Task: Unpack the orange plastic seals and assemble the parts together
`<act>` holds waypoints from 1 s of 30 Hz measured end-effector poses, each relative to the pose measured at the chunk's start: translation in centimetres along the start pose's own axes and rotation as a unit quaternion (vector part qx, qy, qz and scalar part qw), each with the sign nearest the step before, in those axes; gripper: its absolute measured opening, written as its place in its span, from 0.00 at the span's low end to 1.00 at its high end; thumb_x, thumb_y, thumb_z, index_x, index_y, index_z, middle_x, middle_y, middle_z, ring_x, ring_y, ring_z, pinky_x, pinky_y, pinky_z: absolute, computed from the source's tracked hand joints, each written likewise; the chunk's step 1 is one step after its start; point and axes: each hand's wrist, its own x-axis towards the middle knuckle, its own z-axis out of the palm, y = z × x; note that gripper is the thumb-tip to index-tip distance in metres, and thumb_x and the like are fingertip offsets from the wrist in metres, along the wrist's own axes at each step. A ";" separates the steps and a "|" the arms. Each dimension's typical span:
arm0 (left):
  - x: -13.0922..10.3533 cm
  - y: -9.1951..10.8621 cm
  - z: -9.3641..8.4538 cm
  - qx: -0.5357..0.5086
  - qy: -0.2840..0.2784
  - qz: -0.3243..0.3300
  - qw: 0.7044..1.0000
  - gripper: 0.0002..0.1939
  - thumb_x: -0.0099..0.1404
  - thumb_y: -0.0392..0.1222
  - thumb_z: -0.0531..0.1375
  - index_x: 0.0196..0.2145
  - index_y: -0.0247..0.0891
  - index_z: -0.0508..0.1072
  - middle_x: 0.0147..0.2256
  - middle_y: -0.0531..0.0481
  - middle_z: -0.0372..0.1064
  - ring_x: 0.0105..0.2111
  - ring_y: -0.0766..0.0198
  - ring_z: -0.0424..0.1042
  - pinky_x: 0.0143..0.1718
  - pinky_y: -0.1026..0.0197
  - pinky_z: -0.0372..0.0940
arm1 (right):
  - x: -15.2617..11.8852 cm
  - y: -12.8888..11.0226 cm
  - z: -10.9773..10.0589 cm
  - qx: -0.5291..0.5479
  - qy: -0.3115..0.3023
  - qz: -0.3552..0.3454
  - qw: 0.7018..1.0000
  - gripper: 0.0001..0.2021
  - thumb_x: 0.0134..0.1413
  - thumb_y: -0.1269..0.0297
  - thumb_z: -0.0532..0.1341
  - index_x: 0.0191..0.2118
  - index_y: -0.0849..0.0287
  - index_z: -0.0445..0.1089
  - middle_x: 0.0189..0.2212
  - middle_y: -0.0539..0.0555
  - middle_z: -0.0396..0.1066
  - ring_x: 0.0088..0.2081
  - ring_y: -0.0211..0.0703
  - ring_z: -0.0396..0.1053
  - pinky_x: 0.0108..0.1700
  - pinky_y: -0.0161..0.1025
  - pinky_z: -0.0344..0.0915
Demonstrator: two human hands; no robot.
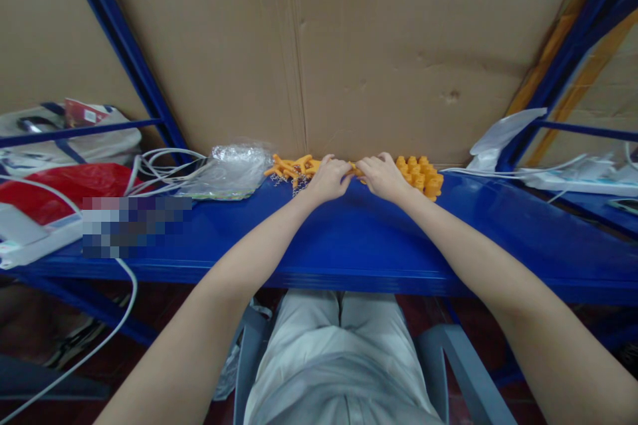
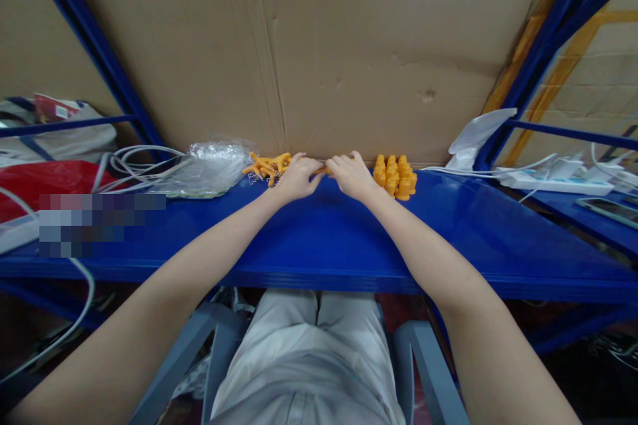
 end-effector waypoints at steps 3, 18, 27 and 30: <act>0.4 -0.1 0.3 -0.045 0.004 -0.033 0.998 0.10 0.68 0.39 0.55 0.36 0.37 0.76 0.36 0.44 0.79 0.39 0.55 0.76 0.53 0.49 0.64 | 0.1 0.0 -0.3 -0.015 0.013 0.001 1.000 0.13 0.68 0.70 0.49 0.50 0.60 0.69 0.42 0.62 0.75 0.45 0.53 0.67 0.51 0.48 0.50; 0.4 -1.0 0.7 -0.206 0.015 -0.160 0.965 0.13 0.68 0.46 0.58 0.33 0.36 0.77 0.34 0.47 0.80 0.36 0.59 0.75 0.42 0.59 0.68 | -0.2 1.0 -0.8 -0.013 -0.002 0.080 0.997 0.17 0.65 0.73 0.47 0.54 0.64 0.67 0.45 0.66 0.74 0.47 0.55 0.67 0.52 0.49 0.51; -0.7 -3.5 -0.2 -0.023 -0.002 -0.178 0.984 0.06 0.66 0.40 0.61 0.37 0.38 0.79 0.40 0.44 0.79 0.47 0.52 0.75 0.62 0.45 0.58 | -2.0 6.5 -3.7 -0.031 -0.020 0.340 0.940 0.18 0.65 0.62 0.55 0.55 0.67 0.67 0.52 0.72 0.71 0.56 0.63 0.65 0.56 0.60 0.56; -1.0 -3.9 -0.5 0.027 0.012 -0.175 0.984 0.07 0.67 0.41 0.61 0.39 0.40 0.79 0.44 0.44 0.77 0.50 0.51 0.73 0.64 0.42 0.52 | -2.9 7.8 -6.0 -0.040 -0.078 0.423 0.902 0.20 0.64 0.60 0.57 0.55 0.68 0.70 0.55 0.73 0.69 0.59 0.63 0.64 0.56 0.59 0.58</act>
